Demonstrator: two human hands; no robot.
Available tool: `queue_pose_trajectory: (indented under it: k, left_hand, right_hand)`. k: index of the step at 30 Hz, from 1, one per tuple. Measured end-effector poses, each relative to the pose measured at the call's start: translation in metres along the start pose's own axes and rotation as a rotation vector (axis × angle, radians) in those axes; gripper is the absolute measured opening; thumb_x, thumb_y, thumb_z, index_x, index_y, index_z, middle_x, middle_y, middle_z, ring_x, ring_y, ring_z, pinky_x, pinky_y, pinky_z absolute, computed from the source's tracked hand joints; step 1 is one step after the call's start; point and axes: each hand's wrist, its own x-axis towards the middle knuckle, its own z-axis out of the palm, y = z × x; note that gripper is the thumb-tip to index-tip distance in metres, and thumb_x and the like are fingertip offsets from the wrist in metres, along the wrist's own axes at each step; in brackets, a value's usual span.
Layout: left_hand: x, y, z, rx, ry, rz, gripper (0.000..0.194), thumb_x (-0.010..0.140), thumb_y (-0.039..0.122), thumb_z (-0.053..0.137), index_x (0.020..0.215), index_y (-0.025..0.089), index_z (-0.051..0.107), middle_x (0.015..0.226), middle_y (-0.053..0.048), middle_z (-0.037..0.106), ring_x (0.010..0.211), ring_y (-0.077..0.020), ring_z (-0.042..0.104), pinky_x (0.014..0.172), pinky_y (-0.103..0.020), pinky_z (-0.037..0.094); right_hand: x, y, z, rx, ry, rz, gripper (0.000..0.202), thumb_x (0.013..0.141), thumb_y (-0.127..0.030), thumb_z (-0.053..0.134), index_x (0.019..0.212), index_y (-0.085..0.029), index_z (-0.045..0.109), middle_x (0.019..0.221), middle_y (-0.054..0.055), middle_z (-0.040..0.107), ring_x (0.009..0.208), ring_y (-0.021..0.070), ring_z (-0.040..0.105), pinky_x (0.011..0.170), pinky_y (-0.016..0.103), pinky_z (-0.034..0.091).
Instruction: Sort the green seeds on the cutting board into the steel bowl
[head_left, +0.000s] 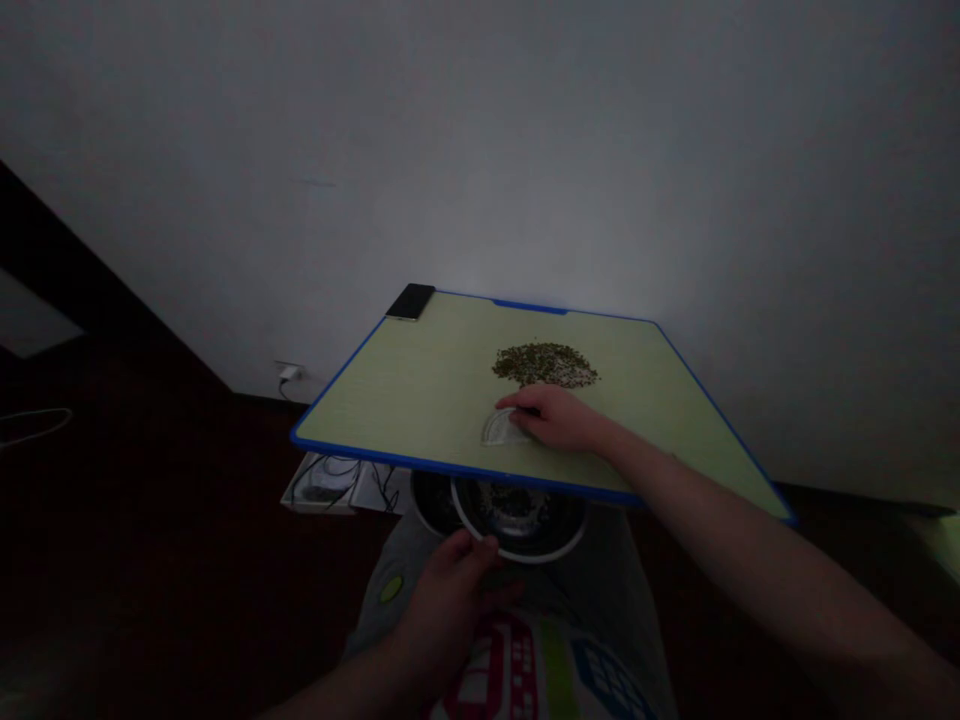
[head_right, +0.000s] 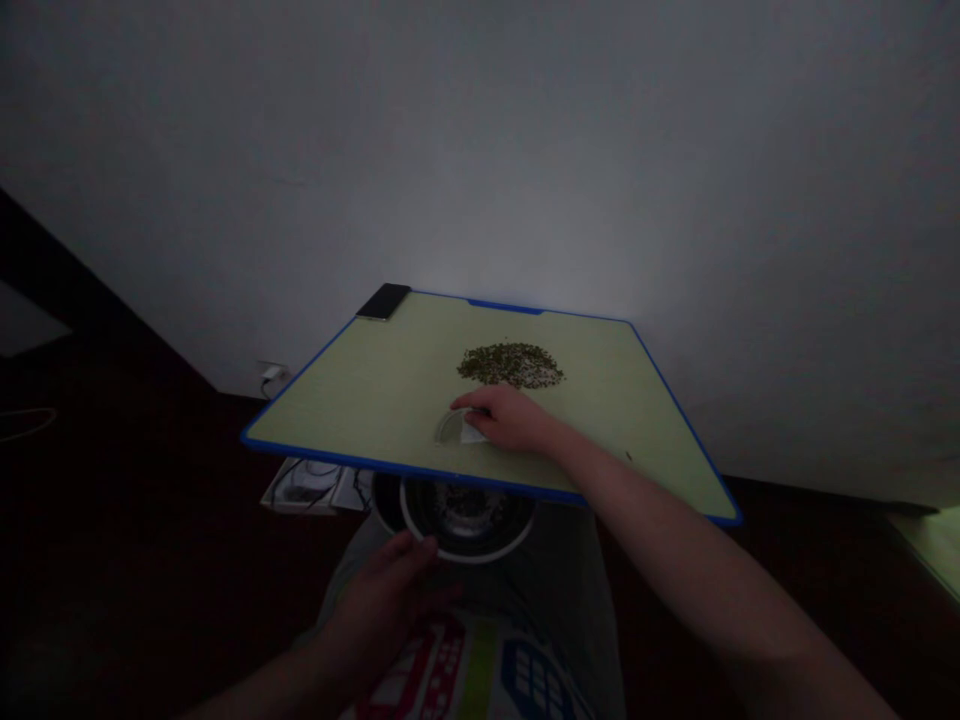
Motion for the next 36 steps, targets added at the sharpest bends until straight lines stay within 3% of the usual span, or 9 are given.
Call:
queue_pose_trajectory:
  k: [7,18,25,32,36]
  left_hand:
    - [0.004,-0.002,-0.003,-0.014,-0.035,0.042,0.008,0.076,0.022,0.072,0.083,0.017,0.071,0.091,-0.006,0.073,0.085,-0.0207,0.064,0.072,-0.039,0.061]
    - [0.005,-0.002,-0.002,0.022,-0.029,0.030,0.011,0.076,0.024,0.071,0.085,0.016,0.070,0.090,-0.006,0.075,0.082,-0.0198,0.067,0.072,-0.037,0.060]
    - [0.003,-0.002,-0.002,0.012,-0.034,0.026,0.010,0.076,0.023,0.071,0.084,0.017,0.070,0.088,-0.007,0.075,0.083,-0.0208,0.068,0.072,-0.037,0.059]
    - [0.005,-0.003,-0.002,0.009,-0.049,0.040,0.009,0.077,0.023,0.071,0.083,0.017,0.070,0.086,-0.005,0.075,0.079,-0.0187,0.067,0.069,-0.035,0.060]
    - [0.006,-0.004,-0.003,0.000,-0.040,0.043,0.009,0.075,0.023,0.073,0.081,0.017,0.070,0.087,-0.005,0.074,0.079,-0.0185,0.066,0.069,-0.035,0.060]
  right_hand:
    - [-0.012,-0.013,0.001,0.050,-0.067,-0.029,0.034,0.089,-0.021,0.051,0.118,-0.018,0.070,0.110,0.008,0.073,0.100,0.0199,0.067,0.089,0.032,0.048]
    - [-0.030,-0.023,0.001,0.147,-0.045,0.117,0.035,0.086,-0.019,0.052,0.116,-0.020,0.070,0.107,0.007,0.074,0.096,0.0204,0.068,0.085,0.033,0.051]
    - [-0.038,-0.024,0.004,0.172,0.003,0.117,0.035,0.087,-0.021,0.052,0.117,-0.019,0.070,0.111,0.009,0.073,0.101,0.0219,0.067,0.091,0.037,0.049]
    - [-0.039,-0.019,0.009,0.274,-0.009,0.165,0.035,0.088,-0.024,0.052,0.118,-0.019,0.069,0.109,0.008,0.073,0.095,0.0209,0.068,0.084,0.035,0.052]
    - [-0.038,-0.020,0.009,0.251,-0.022,0.122,0.034,0.089,-0.026,0.053,0.118,-0.019,0.070,0.109,0.009,0.073,0.096,0.0210,0.067,0.086,0.035,0.051]
